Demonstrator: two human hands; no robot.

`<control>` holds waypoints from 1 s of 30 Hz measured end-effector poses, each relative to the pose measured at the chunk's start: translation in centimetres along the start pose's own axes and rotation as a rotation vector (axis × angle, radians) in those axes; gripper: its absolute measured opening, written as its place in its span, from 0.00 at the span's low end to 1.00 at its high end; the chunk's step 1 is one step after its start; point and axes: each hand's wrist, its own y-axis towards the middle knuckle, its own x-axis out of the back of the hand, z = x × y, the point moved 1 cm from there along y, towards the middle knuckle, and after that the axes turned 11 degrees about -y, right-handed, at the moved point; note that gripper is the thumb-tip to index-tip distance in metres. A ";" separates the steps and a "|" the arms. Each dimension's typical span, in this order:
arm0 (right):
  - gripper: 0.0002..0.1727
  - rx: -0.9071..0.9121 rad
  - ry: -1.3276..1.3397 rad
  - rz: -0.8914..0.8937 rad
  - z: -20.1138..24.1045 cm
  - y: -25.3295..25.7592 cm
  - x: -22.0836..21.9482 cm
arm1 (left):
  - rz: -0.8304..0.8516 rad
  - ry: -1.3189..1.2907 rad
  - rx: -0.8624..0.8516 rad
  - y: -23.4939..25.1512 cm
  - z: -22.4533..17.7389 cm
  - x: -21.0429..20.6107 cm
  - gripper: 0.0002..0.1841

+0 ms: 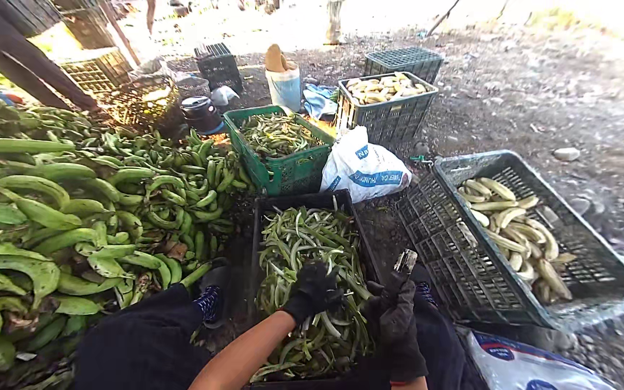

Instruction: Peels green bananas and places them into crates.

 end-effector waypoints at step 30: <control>0.44 -0.148 -0.196 0.043 -3.0 -1.1 -0.3 | 0.114 -0.232 0.167 -3.1 8.1 -2.8 0.37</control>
